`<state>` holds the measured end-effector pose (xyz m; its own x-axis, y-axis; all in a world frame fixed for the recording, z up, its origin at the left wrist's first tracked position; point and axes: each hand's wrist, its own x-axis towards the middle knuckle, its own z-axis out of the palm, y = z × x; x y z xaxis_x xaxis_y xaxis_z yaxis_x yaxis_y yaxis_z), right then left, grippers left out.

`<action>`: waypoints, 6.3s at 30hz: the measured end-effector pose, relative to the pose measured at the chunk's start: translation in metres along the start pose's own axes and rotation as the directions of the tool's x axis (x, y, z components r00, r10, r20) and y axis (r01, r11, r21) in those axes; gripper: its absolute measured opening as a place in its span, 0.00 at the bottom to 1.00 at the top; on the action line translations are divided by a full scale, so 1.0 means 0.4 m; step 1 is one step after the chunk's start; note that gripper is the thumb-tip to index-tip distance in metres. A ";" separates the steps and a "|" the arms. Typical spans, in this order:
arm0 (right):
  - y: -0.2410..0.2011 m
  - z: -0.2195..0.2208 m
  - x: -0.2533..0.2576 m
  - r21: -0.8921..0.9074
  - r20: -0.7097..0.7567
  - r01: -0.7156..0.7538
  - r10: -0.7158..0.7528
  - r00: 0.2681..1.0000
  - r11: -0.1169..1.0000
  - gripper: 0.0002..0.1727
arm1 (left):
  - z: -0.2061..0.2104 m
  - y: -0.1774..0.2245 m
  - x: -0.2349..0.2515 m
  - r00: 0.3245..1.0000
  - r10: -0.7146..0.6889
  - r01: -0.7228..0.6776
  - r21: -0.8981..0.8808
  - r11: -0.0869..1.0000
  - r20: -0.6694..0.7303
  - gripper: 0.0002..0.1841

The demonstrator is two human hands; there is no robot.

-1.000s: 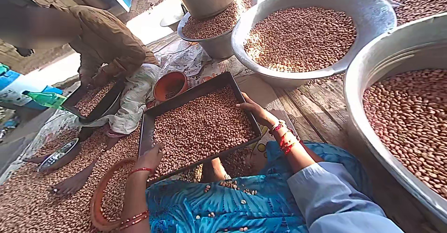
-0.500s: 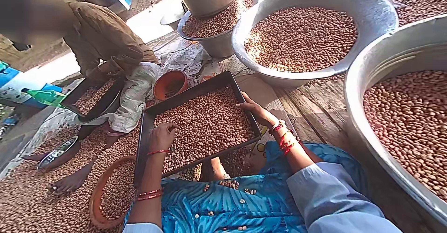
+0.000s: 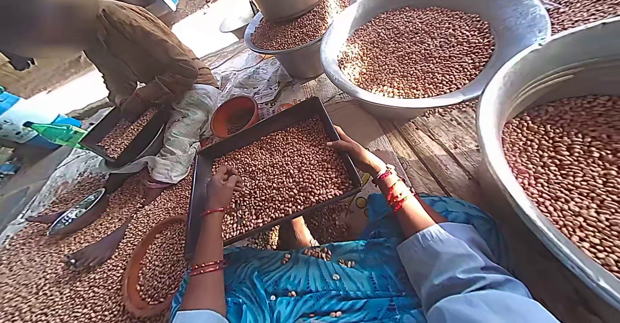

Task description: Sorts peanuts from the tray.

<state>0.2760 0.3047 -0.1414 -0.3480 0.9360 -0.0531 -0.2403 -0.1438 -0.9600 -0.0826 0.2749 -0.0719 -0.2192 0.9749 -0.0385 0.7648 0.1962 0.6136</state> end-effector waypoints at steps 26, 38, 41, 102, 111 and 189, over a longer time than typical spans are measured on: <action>-0.004 0.002 0.002 -0.008 0.013 0.013 -0.013 1.000 1.000 0.36 | 0.000 0.033 -0.090 0.992 0.068 -0.096 0.283 0.954 0.107 0.09; -0.004 0.004 -0.002 -0.005 0.010 0.010 -0.010 1.000 1.000 0.37 | -0.010 -0.040 -0.072 0.987 0.119 -0.069 -0.375 0.924 0.112 0.09; 0.002 0.000 0.003 -0.019 0.016 0.011 -0.010 1.000 1.000 0.37 | -0.036 -0.063 -0.089 0.976 0.111 0.035 -0.637 0.770 0.189 0.17; -0.001 0.000 0.008 -0.011 0.007 0.003 -0.003 1.000 1.000 0.39 | -0.054 0.025 0.054 0.954 -0.024 -0.079 0.326 0.942 0.299 0.11; -0.001 0.001 0.004 0.010 0.011 0.009 -0.009 1.000 1.000 0.39 | -0.139 -0.059 0.161 0.952 0.110 -0.159 0.156 0.975 0.284 0.24; -0.019 0.090 -0.199 0.076 -0.075 -0.058 0.064 0.995 0.995 0.40 | -0.142 -0.216 -0.234 0.980 -0.201 0.157 -0.600 0.785 -0.006 0.11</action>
<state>0.2728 0.2197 -0.1200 -0.2934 0.9465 -0.1347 -0.2883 -0.2219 -0.9315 -0.1625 0.1608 -0.0767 -0.3718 0.9151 -0.1561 0.2024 0.2440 0.9484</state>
